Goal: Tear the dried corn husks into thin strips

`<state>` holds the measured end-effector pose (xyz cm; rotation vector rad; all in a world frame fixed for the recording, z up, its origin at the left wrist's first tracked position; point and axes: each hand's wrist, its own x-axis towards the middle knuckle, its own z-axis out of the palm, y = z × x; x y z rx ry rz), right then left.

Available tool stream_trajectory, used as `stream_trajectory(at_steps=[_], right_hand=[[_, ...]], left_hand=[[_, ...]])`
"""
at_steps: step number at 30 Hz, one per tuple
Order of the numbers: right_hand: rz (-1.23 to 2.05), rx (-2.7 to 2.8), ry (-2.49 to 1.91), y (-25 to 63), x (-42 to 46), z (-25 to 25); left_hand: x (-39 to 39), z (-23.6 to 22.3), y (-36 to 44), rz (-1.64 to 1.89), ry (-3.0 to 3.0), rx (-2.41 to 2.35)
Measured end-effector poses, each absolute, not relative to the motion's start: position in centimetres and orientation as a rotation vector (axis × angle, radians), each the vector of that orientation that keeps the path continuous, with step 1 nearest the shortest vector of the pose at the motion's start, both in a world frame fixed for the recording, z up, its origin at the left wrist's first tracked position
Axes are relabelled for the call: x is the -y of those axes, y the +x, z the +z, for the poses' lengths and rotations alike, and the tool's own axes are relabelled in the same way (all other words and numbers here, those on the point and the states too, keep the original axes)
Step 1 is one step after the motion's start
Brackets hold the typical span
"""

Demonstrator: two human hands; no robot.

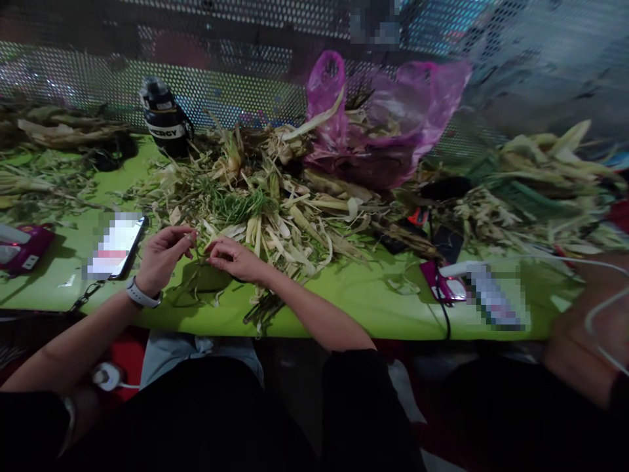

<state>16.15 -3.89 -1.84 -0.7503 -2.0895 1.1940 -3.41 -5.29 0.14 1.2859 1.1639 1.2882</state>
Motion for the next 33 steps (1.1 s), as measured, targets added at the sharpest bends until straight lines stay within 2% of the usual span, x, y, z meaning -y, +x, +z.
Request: stream_trajectory(at_steps=[7,16,24,33], right_hand=[[1.12,2.128,-0.676,15.9,3.9,-2.0],[1.132,2.037,-0.718,15.4,3.8,-2.9],[0.887,2.09,-0.896,15.3,4.1,-3.3],[0.954,2.161,-0.995,15.3,4.7,-3.6]], left_hand=[[6.1,-0.1,-3.7,1.249,1.319,-1.236],[5.3,-0.7,-3.8,1.228,0.957,-1.058],[5.6,-0.6,-3.4,1.287,1.195,-1.25],[5.4,-0.6,-2.1,1.246,1.152,-1.246]])
